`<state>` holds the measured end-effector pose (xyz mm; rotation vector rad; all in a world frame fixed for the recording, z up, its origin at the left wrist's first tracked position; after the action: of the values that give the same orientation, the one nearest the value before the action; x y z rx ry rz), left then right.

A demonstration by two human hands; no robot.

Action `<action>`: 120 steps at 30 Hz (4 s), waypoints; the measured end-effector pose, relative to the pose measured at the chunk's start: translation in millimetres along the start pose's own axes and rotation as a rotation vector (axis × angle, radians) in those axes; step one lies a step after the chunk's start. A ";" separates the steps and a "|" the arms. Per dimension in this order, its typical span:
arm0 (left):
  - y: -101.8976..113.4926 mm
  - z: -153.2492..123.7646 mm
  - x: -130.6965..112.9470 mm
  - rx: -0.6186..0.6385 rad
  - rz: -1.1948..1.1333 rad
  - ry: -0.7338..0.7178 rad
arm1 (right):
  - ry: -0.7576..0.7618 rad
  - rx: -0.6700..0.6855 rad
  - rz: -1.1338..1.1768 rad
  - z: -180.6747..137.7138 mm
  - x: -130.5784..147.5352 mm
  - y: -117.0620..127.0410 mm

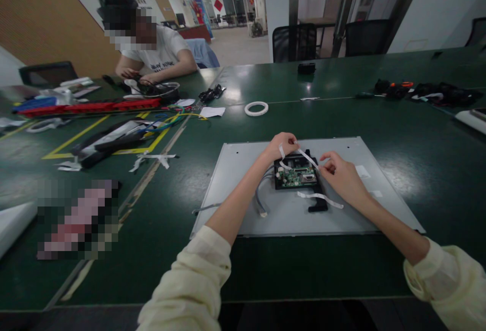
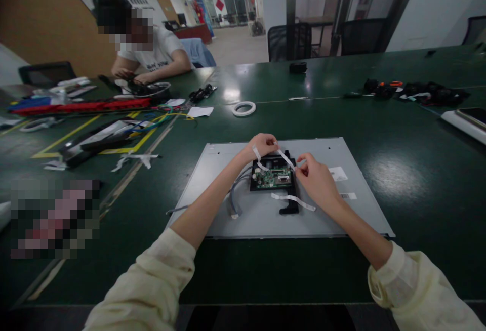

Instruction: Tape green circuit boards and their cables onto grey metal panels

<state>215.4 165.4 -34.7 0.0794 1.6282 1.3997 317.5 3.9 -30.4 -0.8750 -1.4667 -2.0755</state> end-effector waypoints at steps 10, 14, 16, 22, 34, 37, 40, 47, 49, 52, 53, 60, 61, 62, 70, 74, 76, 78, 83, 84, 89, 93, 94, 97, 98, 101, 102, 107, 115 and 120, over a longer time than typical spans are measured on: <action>-1.3 -8.5 -14.7 0.050 0.086 -0.040 | -0.005 0.044 -0.063 0.1 1.2 -5.1; -0.5 -9.3 -17.2 0.042 0.100 -0.057 | -0.016 0.081 -0.122 0.4 1.7 -7.3; -0.7 -9.5 -16.7 0.042 0.091 -0.064 | -0.022 0.091 -0.166 0.4 1.7 -7.9; -0.8 -13.2 -16.4 0.043 0.018 -0.118 | -0.019 0.085 -0.352 -0.6 5.2 -8.0; 9.2 -8.6 5.7 0.027 -0.031 -0.086 | -0.001 0.159 -0.390 -6.5 -4.1 1.9; 11.0 -7.3 9.4 0.027 -0.039 -0.036 | 0.065 0.077 -0.365 -0.4 -19.8 19.4; 10.7 -6.7 8.6 0.055 -0.116 0.016 | 0.129 -0.037 -0.513 4.4 -40.3 34.2; 17.5 -19.5 2.4 0.154 -0.458 0.218 | 0.083 0.035 -0.758 1.4 -74.2 21.8; 20.1 -23.1 -3.1 0.177 -0.508 0.217 | 0.074 0.035 -0.774 1.8 -74.1 20.7; 19.2 -24.8 -8.5 0.215 -0.517 0.201 | 0.063 0.030 -0.788 3.3 -72.2 21.1; 16.6 -24.6 -9.9 0.239 -0.509 0.188 | 0.063 0.029 -0.791 3.5 -71.2 21.4; 0.2 -16.7 -4.5 0.288 -0.472 0.165 | 0.061 -0.007 -0.800 0.6 -62.4 23.3; 0.7 -16.0 -2.7 0.276 -0.459 0.177 | 0.064 -0.014 -0.801 0.4 -61.3 23.3; 2.1 -15.9 -1.4 0.262 -0.445 0.188 | 0.067 -0.020 -0.802 0.5 -60.5 23.2; 16.5 -23.2 -6.3 0.223 -0.362 0.217 | 0.090 -0.016 -0.790 5.3 -57.8 16.0; 19.8 -22.2 -7.9 0.209 -0.290 0.199 | 0.086 -0.021 -0.769 5.9 -56.5 13.3; 25.7 -21.1 -10.6 0.183 -0.264 0.186 | 0.080 -0.023 -0.744 6.8 -56.9 13.6; 34.8 -21.2 -18.1 0.163 -0.267 0.167 | 0.078 -0.036 -0.706 8.7 -56.3 16.3; 62.0 -32.2 -62.0 0.157 -0.297 0.054 | 0.152 -0.080 -0.383 10.6 -34.2 29.3; 64.4 -36.3 -72.5 0.170 -0.283 0.030 | 0.157 -0.052 -0.283 9.5 -28.7 29.5; 41.6 -62.9 -111.7 0.392 -0.219 -0.070 | 0.165 0.211 -0.011 -5.7 -0.3 15.7; 15.3 -85.6 -111.6 0.513 -0.171 -0.098 | 0.193 0.354 0.037 -19.1 17.4 8.4; 12.7 -90.1 -107.9 0.502 -0.133 -0.110 | 0.203 0.379 0.043 -21.7 20.7 7.0; 9.0 -103.1 -94.4 0.466 -0.071 -0.143 | 0.208 0.420 0.025 -27.0 24.1 3.2; 7.6 -107.5 -90.6 0.467 -0.084 -0.157 | 0.202 0.432 0.011 -28.3 23.4 1.4; 5.5 -116.1 -80.6 0.450 -0.157 -0.189 | 0.189 0.472 -0.007 -31.8 21.5 -4.0; 5.0 -117.5 -77.5 0.437 -0.174 -0.193 | 0.189 0.487 -0.001 -33.0 21.6 -5.5; 0.1 -121.2 -73.5 0.395 -0.152 -0.268 | 0.202 0.543 0.000 -37.8 25.5 -9.4; -0.5 -123.6 -70.7 0.335 -0.128 -0.281 | 0.070 0.624 0.219 -40.0 27.7 -10.6; 18.2 -123.8 -78.9 0.186 -0.171 -0.211 | -0.054 0.776 0.509 -54.0 40.3 -16.1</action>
<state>166.0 34.4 13.3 0.1856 1.5466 1.0714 265.7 -41.7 -24.7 -0.8492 -1.6630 -0.9963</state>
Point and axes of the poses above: each hand's wrist, its own z-axis towards the middle knuckle, its own y-axis out of the back of the hand, x = y × z, the point moved 9 cm from there along z, towards the middle knuckle
